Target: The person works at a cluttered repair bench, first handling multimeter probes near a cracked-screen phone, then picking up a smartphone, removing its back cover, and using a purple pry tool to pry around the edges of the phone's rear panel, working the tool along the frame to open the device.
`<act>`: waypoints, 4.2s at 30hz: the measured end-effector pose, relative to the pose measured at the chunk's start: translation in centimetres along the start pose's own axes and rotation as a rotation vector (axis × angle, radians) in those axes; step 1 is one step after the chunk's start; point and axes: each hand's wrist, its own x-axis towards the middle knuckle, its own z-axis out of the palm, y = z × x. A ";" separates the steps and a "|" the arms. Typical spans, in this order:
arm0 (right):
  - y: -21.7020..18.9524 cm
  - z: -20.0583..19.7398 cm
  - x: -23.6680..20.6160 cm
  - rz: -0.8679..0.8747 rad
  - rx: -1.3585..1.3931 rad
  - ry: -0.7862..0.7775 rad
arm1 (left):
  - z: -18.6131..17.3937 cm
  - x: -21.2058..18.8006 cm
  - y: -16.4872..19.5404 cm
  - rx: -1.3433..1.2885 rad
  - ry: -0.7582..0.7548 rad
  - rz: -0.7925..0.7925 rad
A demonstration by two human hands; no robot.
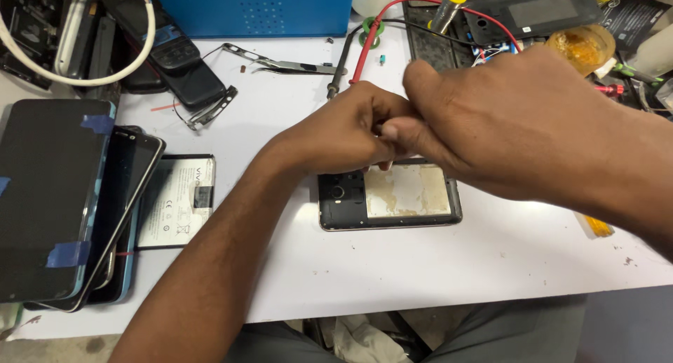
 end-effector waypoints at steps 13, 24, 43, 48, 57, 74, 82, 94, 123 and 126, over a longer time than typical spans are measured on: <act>1.8 3.2 0.3 -0.315 0.266 0.448 | 1.0 0.7 0.4 0.000 0.114 0.018; 1.4 2.7 -0.1 -0.160 0.038 0.371 | 2.2 1.1 0.4 0.138 0.229 0.077; 1.5 2.9 0.0 -0.174 0.159 0.425 | 1.2 0.6 0.2 0.149 0.179 -0.004; 2.0 3.8 -0.1 -0.305 0.237 0.521 | 1.0 0.6 0.2 0.079 0.106 0.002; 1.5 3.1 -0.3 -0.325 0.284 0.537 | 1.7 0.7 0.1 0.179 0.209 0.026; 2.2 4.0 0.2 -0.414 0.328 0.541 | 0.6 0.2 -0.2 0.089 0.064 0.101; 1.4 3.1 0.0 -0.069 -0.041 0.266 | 1.3 0.2 0.6 0.174 0.186 0.014; 3.1 4.8 -0.1 -0.231 0.474 0.677 | 0.7 0.5 -0.1 0.152 0.186 0.000; -1.6 9.6 3.9 -0.257 0.523 0.529 | -0.9 0.6 -0.9 -0.018 0.457 0.046; -1.3 10.5 4.1 -0.258 0.552 0.558 | -0.9 0.6 -0.9 -0.013 0.461 0.040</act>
